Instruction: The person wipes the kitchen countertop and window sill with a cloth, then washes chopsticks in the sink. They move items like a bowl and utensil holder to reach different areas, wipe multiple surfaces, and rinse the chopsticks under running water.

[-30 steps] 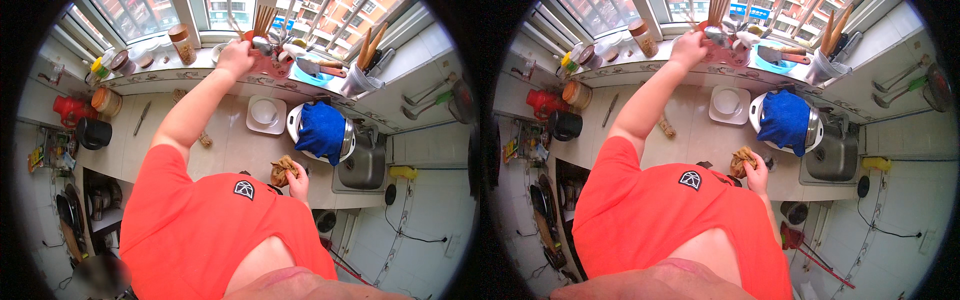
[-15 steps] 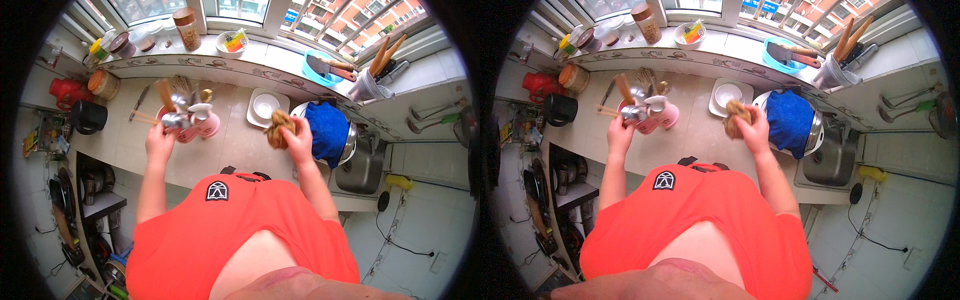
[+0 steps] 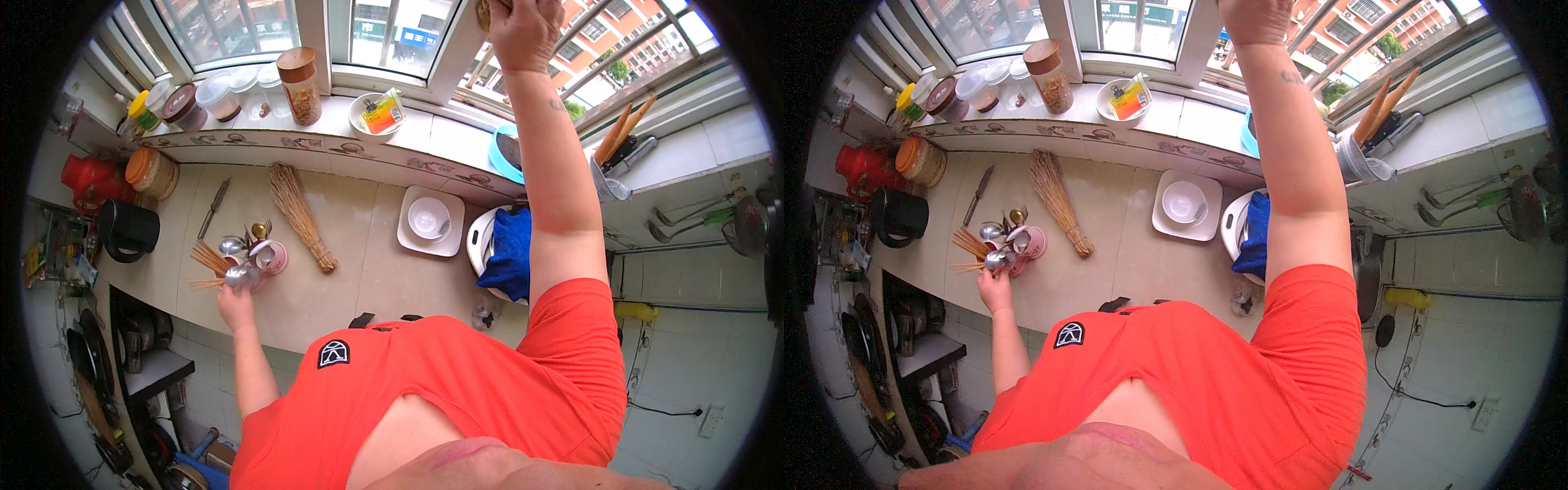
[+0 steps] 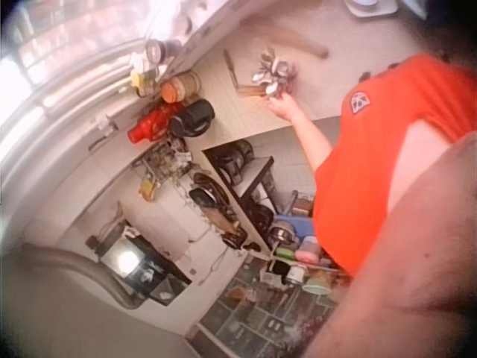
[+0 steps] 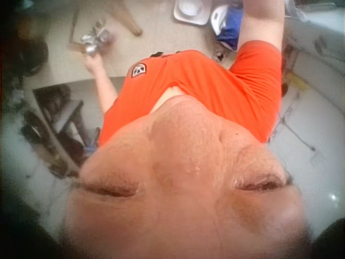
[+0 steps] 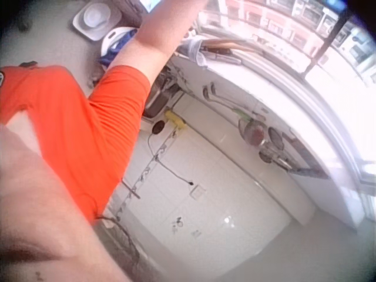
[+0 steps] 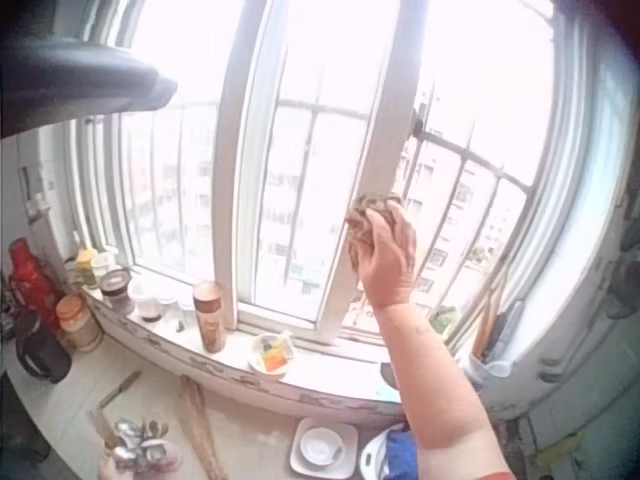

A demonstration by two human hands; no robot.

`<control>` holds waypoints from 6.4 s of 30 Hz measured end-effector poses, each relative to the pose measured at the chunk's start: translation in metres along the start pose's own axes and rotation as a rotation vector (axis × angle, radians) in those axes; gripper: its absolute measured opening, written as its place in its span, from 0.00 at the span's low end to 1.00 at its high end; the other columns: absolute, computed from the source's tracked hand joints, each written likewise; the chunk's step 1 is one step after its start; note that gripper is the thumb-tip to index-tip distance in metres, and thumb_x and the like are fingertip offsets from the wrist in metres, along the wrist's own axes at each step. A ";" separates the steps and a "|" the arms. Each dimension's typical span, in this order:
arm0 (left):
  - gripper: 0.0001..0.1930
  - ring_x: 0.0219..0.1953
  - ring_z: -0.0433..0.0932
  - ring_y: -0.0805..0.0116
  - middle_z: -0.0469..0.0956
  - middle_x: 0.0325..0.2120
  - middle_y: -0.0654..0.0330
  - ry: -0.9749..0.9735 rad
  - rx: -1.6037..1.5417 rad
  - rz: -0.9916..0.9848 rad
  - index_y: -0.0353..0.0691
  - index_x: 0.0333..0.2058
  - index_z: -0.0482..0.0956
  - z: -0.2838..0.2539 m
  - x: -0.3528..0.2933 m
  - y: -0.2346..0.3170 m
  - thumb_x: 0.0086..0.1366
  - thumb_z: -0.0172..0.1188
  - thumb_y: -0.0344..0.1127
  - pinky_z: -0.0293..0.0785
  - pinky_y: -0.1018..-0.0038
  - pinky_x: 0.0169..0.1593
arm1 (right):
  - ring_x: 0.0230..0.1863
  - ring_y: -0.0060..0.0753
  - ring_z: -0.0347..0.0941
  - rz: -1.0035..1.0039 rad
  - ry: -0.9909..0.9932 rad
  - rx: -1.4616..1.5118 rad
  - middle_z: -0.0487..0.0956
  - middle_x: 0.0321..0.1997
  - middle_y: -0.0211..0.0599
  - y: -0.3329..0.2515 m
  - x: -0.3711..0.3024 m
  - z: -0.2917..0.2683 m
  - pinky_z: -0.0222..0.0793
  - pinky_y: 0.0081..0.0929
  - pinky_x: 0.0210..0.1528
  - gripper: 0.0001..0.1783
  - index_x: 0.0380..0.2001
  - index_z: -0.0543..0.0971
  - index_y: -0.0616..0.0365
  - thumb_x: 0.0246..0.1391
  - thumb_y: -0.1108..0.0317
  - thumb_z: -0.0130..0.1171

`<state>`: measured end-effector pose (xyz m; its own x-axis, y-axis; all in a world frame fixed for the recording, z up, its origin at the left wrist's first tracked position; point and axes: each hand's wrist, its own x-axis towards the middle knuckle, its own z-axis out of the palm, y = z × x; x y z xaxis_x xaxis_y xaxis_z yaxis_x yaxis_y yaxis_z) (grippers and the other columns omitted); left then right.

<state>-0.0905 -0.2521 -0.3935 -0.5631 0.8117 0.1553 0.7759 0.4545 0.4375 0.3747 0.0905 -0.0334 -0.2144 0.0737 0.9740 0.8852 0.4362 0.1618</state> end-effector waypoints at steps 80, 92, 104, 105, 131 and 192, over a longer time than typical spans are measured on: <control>0.22 0.30 0.81 0.61 0.81 0.30 0.48 -0.613 -0.813 0.026 0.29 0.50 0.73 0.071 0.019 0.235 0.62 0.43 0.37 0.77 0.67 0.33 | 0.48 0.49 0.74 0.359 -0.584 0.170 0.79 0.47 0.42 -0.054 -0.210 0.026 0.71 0.41 0.52 0.16 0.40 0.82 0.54 0.44 0.72 0.64; 0.22 0.24 0.79 0.68 0.80 0.30 0.53 -0.752 -0.898 -0.136 0.30 0.51 0.73 0.078 -0.003 0.252 0.62 0.44 0.34 0.76 0.72 0.27 | 0.64 0.48 0.63 0.448 -1.025 0.242 0.72 0.59 0.47 -0.121 -0.241 0.053 0.58 0.40 0.66 0.20 0.50 0.77 0.59 0.54 0.65 0.56; 0.21 0.23 0.79 0.67 0.80 0.27 0.52 -0.706 -0.830 -0.124 0.31 0.49 0.74 0.067 -0.009 0.233 0.62 0.44 0.35 0.76 0.69 0.27 | 0.35 0.28 0.76 1.218 -0.346 1.630 0.79 0.38 0.38 -0.049 -0.146 0.060 0.75 0.25 0.38 0.14 0.48 0.75 0.64 0.66 0.66 0.51; 0.21 0.23 0.80 0.66 0.80 0.27 0.51 -0.699 -0.835 -0.121 0.31 0.49 0.74 0.068 -0.011 0.233 0.62 0.44 0.36 0.76 0.69 0.27 | 0.32 0.28 0.77 1.203 -0.320 1.611 0.80 0.36 0.38 -0.047 -0.141 0.058 0.75 0.23 0.32 0.15 0.49 0.74 0.64 0.67 0.65 0.50; 0.32 0.53 0.71 0.38 0.71 0.51 0.34 -0.548 -0.412 0.203 0.31 0.61 0.61 0.145 -0.069 0.169 0.63 0.56 0.44 0.68 0.54 0.56 | 0.44 0.45 0.71 0.094 0.025 0.161 0.79 0.37 0.36 -0.036 -0.102 0.038 0.68 0.37 0.47 0.11 0.32 0.81 0.54 0.41 0.76 0.66; 0.45 0.61 0.63 0.48 0.62 0.61 0.47 -0.282 -0.286 0.616 0.34 0.65 0.53 0.175 -0.120 0.150 0.52 0.66 0.42 0.60 0.57 0.64 | 0.53 0.37 0.71 -0.296 -0.830 0.228 0.79 0.51 0.28 -0.087 -0.209 0.111 0.66 0.31 0.57 0.22 0.51 0.76 0.49 0.50 0.73 0.52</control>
<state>0.1435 -0.2170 -0.5012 0.0761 0.9701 0.2305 0.8016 -0.1969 0.5645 0.2965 0.1366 -0.2690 -0.7268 0.5137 0.4560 0.6621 0.7005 0.2661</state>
